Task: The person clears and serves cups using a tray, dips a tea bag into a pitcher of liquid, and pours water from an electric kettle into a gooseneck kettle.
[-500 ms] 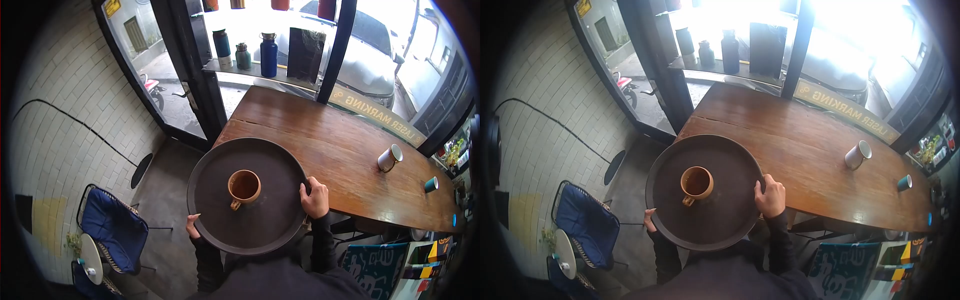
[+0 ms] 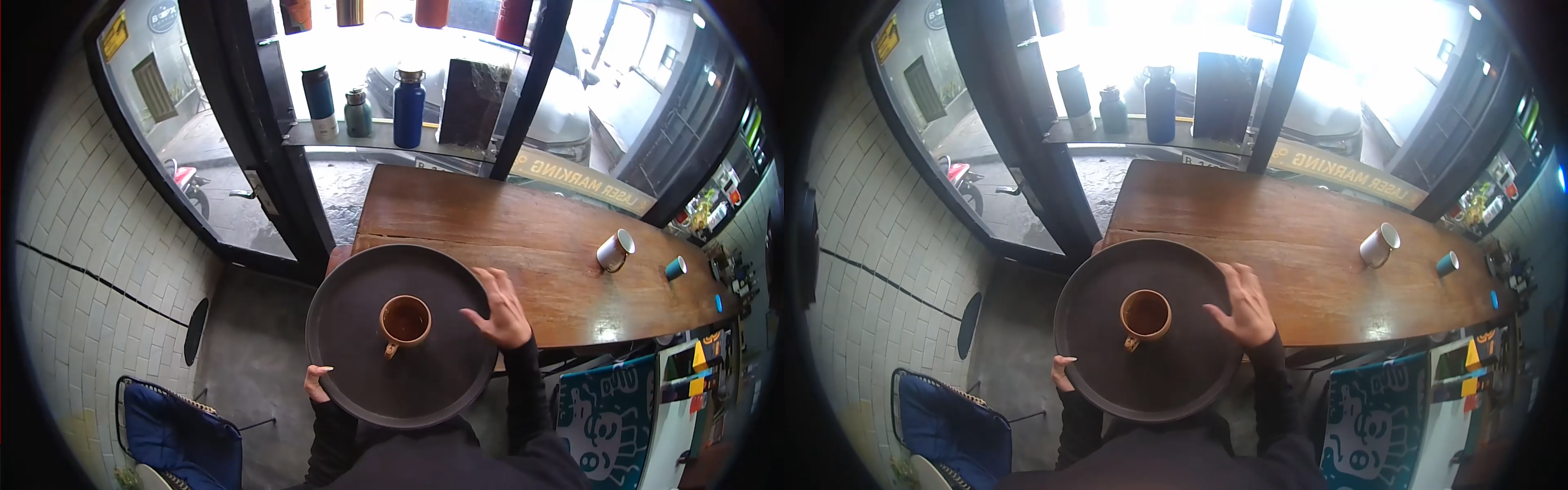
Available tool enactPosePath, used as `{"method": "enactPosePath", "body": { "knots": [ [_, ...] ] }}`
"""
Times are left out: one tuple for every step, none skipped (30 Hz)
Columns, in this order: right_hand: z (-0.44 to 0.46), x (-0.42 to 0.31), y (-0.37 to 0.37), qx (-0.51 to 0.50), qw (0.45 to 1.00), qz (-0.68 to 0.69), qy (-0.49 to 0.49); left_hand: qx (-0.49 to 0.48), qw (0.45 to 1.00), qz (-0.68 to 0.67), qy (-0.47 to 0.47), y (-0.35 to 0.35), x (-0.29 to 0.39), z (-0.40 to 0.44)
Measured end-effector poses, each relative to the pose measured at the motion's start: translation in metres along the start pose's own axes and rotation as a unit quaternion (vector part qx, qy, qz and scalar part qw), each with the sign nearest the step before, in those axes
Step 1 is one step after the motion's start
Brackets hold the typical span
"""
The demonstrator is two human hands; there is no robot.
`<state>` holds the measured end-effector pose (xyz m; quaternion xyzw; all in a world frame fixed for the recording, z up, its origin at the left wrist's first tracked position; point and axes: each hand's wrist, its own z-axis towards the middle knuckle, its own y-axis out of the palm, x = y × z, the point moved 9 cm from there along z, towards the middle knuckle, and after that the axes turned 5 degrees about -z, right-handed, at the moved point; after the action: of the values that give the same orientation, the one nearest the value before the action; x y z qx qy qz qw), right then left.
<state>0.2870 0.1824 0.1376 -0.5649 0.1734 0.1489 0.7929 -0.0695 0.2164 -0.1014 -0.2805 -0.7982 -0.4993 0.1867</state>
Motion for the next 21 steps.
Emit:
{"method": "enactPosePath", "body": {
  "knots": [
    [0.010, -0.013, 0.006, -0.035, 0.993, 0.101, -0.052, -0.011, 1.000, -0.014, -0.008, -0.002, -0.003, 0.002],
    [0.017, -0.017, 0.008, -0.034, 0.993, 0.102, -0.048, -0.022, 0.999, -0.027, -0.014, -0.004, -0.004, 0.004],
    [0.021, -0.029, 0.022, -0.105, 0.973, 0.190, -0.078, -0.023, 0.999, -0.024, -0.015, 0.011, 0.002, -0.005],
    [0.022, -0.043, 0.034, -0.173, 0.939, 0.275, -0.109, -0.001, 1.000, -0.006, 0.006, 0.036, 0.015, -0.022],
    [0.024, -0.047, 0.043, -0.182, 0.940, 0.256, -0.134, 0.023, 0.999, 0.011, 0.030, 0.047, 0.024, -0.032],
    [0.027, -0.049, 0.049, -0.181, 0.939, 0.259, -0.136, 0.023, 0.999, 0.013, 0.032, 0.045, 0.025, -0.031],
    [0.026, -0.054, 0.059, -0.218, 0.923, 0.284, -0.140, 0.020, 0.998, 0.029, 0.047, 0.040, 0.025, -0.029],
    [0.023, -0.060, 0.068, -0.254, 0.906, 0.307, -0.143, 0.016, 0.997, 0.045, 0.061, 0.035, 0.023, -0.027],
    [0.023, -0.074, 0.060, -0.239, 0.912, 0.290, -0.164, -0.006, 0.985, 0.122, 0.122, 0.036, 0.032, -0.029],
    [0.024, -0.078, 0.063, -0.239, 0.912, 0.289, -0.167, -0.006, 0.985, 0.120, 0.125, 0.032, 0.032, -0.028],
    [0.023, -0.080, 0.066, -0.238, 0.916, 0.270, -0.177, -0.004, 0.993, 0.076, 0.085, 0.028, 0.024, -0.026],
    [0.023, -0.082, 0.068, -0.236, 0.920, 0.252, -0.186, -0.003, 0.998, 0.033, 0.045, 0.028, 0.017, -0.026],
    [0.023, -0.084, 0.068, -0.226, 0.920, 0.253, -0.196, -0.004, 0.998, 0.033, 0.047, 0.030, 0.018, -0.028],
    [0.022, -0.086, 0.070, -0.225, 0.920, 0.254, -0.196, -0.006, 0.993, 0.076, 0.087, 0.033, 0.026, -0.032],
    [0.021, -0.086, 0.070, -0.216, 0.924, 0.248, -0.195, -0.008, 0.985, 0.119, 0.127, 0.035, 0.032, -0.037],
    [0.020, -0.086, 0.069, -0.206, 0.929, 0.240, -0.194, -0.008, 0.985, 0.119, 0.127, 0.032, 0.030, -0.036],
    [0.019, -0.086, 0.068, -0.206, 0.929, 0.241, -0.193, -0.004, 0.989, 0.099, 0.111, 0.022, 0.024, -0.030],
    [0.021, -0.086, 0.065, -0.199, 0.934, 0.222, -0.199, 0.001, 0.992, 0.077, 0.096, 0.011, 0.016, -0.024],
    [0.023, -0.086, 0.063, -0.191, 0.938, 0.203, -0.206, 0.001, 0.992, 0.077, 0.098, -0.004, 0.009, -0.013],
    [0.023, -0.086, 0.063, -0.191, 0.937, 0.204, -0.209, 0.001, 0.992, 0.069, 0.109, -0.021, 0.003, -0.002],
    [0.026, -0.082, 0.060, -0.173, 0.946, 0.191, -0.196, 0.001, 0.991, 0.061, 0.121, -0.023, 0.005, -0.001]
  ]
}}
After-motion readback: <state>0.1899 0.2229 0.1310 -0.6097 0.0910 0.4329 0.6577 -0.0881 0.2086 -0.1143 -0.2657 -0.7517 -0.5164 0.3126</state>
